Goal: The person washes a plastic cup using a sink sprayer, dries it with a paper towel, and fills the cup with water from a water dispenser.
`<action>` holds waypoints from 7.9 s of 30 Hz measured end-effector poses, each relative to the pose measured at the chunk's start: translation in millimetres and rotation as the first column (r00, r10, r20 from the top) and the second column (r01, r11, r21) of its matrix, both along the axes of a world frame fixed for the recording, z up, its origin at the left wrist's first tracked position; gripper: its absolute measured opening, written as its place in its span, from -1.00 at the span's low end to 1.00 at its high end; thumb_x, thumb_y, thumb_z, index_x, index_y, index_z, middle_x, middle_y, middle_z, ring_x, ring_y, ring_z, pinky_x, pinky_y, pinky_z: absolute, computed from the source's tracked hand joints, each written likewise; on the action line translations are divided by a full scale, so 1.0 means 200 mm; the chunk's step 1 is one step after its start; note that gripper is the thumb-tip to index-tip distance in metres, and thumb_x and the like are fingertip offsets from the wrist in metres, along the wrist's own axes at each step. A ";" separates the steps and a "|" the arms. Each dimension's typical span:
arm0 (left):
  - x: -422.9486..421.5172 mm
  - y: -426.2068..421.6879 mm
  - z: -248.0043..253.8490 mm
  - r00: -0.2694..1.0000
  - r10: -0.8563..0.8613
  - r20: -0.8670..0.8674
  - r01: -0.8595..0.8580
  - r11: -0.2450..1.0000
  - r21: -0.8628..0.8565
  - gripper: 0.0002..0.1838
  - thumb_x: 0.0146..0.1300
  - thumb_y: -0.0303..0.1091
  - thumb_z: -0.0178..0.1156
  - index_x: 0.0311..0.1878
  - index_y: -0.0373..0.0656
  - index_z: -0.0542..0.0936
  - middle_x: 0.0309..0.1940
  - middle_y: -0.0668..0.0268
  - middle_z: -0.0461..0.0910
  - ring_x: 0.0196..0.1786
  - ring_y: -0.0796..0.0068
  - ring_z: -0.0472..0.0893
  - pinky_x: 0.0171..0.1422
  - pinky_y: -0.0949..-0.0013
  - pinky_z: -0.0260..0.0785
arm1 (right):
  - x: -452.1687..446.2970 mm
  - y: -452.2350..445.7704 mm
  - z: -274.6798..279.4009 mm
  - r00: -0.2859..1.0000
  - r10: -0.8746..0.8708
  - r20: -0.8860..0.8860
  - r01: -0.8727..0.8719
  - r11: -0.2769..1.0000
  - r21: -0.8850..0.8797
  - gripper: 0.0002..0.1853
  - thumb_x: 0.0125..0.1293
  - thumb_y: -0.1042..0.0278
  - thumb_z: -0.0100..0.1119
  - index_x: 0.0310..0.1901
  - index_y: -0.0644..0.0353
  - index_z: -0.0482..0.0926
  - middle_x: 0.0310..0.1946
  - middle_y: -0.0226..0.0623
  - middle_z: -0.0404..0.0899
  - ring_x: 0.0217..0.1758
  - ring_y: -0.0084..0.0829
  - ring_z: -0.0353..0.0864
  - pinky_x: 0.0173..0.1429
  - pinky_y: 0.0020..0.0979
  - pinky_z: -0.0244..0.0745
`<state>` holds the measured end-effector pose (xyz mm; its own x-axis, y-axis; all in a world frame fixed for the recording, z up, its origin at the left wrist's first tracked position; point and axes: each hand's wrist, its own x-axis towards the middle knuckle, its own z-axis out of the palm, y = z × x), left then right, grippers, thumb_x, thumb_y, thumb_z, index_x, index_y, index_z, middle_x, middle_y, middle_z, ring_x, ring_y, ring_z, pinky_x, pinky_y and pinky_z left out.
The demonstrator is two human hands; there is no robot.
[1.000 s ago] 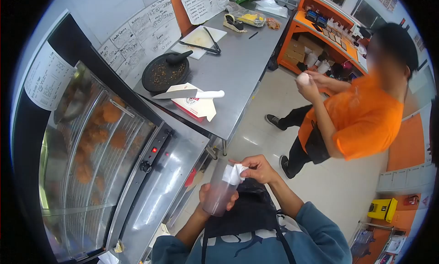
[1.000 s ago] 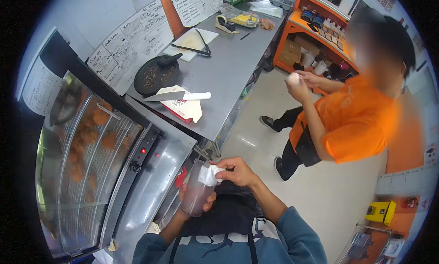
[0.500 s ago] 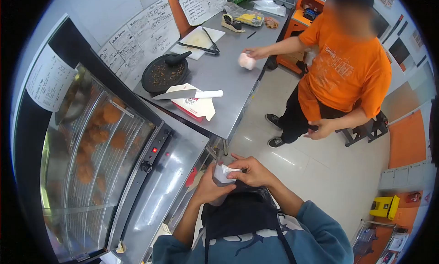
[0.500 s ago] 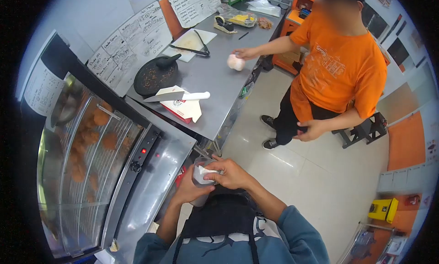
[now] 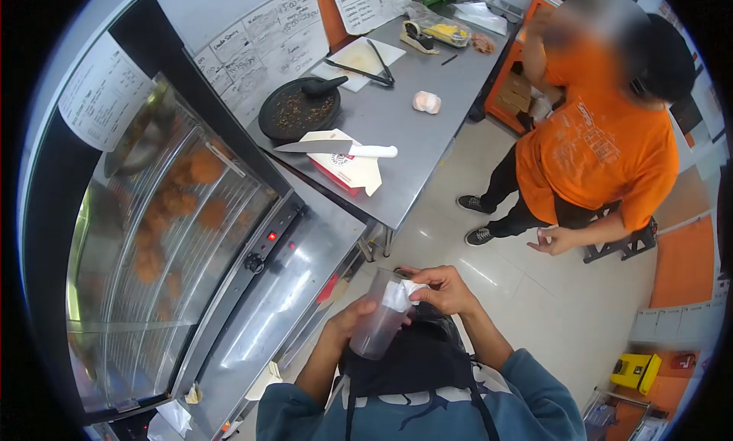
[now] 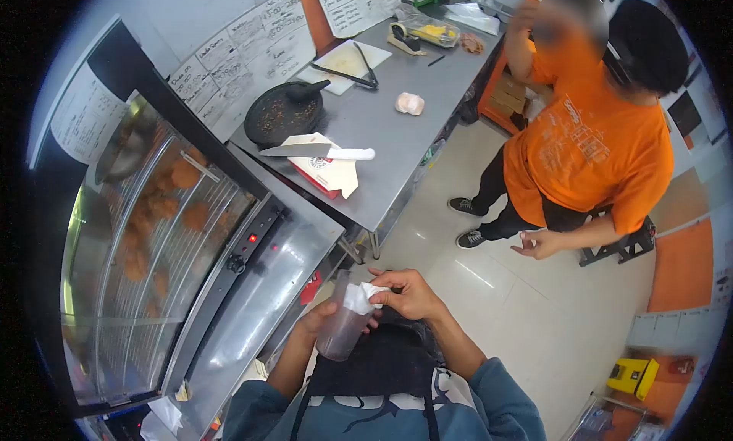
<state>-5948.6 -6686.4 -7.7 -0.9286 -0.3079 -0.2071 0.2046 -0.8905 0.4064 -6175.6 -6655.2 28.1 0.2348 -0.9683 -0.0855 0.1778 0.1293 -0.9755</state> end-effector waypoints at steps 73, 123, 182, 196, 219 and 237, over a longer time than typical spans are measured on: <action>-0.21 1.85 0.25 0.127 0.986 0.105 -0.517 0.156 -0.842 -0.22 0.36 -0.40 0.05 0.48 -0.27 -0.18 0.44 0.04 0.07 0.45 0.24 0.14 0.46 0.25 0.00 | 0.42 1.52 -0.01 0.915 -0.036 -0.401 -0.078 0.961 -0.265 0.01 0.05 0.31 0.41 0.39 0.29 -0.11 0.09 0.13 0.46 0.13 -0.06 0.54 0.15 -0.23 0.44; -0.12 2.08 0.18 0.215 0.935 -0.281 -0.149 -0.253 -0.956 -0.37 0.48 -0.19 -0.26 0.48 -0.26 -0.14 0.52 0.04 -0.33 0.55 0.13 -0.26 0.56 0.21 -0.32 | 0.38 1.76 0.11 0.817 0.088 0.569 -0.139 0.989 0.047 -0.27 0.30 0.17 0.12 0.42 0.01 0.01 0.30 -0.18 0.21 0.34 -0.25 0.24 0.39 -0.23 0.19; 2.94 4.91 0.01 -0.956 0.293 0.001 0.076 0.249 -0.966 -0.37 0.40 -0.27 -0.14 0.40 -0.46 0.02 0.42 -0.26 -0.08 0.48 -0.26 -0.08 0.52 -0.01 -0.20 | 4.47 4.22 -0.16 0.196 0.971 0.138 -0.979 0.186 0.082 -0.31 0.18 0.33 0.33 0.23 0.31 0.13 0.02 -0.15 0.41 0.10 -0.42 0.43 0.19 -0.39 0.36; 4.38 5.08 0.07 -0.943 0.332 -0.004 0.149 0.412 -0.899 -0.41 0.34 -0.36 -0.06 0.36 -0.49 0.11 0.41 -0.21 0.02 0.46 -0.21 0.02 0.51 -0.01 -0.12 | 5.89 4.41 -0.08 0.380 0.908 0.177 -0.924 0.364 0.116 -0.36 0.21 0.38 0.30 0.20 0.29 0.13 0.05 -0.24 0.38 0.08 -0.44 0.42 0.17 -0.41 0.33; 6.75 5.59 0.15 -0.509 0.860 0.040 0.205 0.167 -0.964 -0.41 0.40 -0.24 -0.13 0.36 -0.47 0.12 0.42 -0.12 0.04 0.47 -0.04 0.05 0.54 0.13 -0.12 | 7.59 4.88 -0.15 0.749 0.590 0.302 -0.662 0.669 0.338 -0.62 0.40 0.31 -0.01 0.20 0.19 0.28 0.06 -0.29 0.41 0.16 -0.41 0.41 0.23 -0.33 0.33; 7.02 5.55 0.07 -0.429 0.897 0.102 -0.120 0.055 -0.991 -0.39 0.42 -0.22 -0.17 0.41 -0.41 0.03 0.46 -0.02 -0.03 0.53 0.08 -0.08 0.55 0.12 -0.22 | 7.92 4.76 -0.07 0.874 0.366 0.320 -0.411 0.908 0.086 -0.32 0.22 0.53 0.19 0.33 0.16 0.09 0.18 -0.20 0.30 0.27 -0.33 0.30 0.34 -0.25 0.24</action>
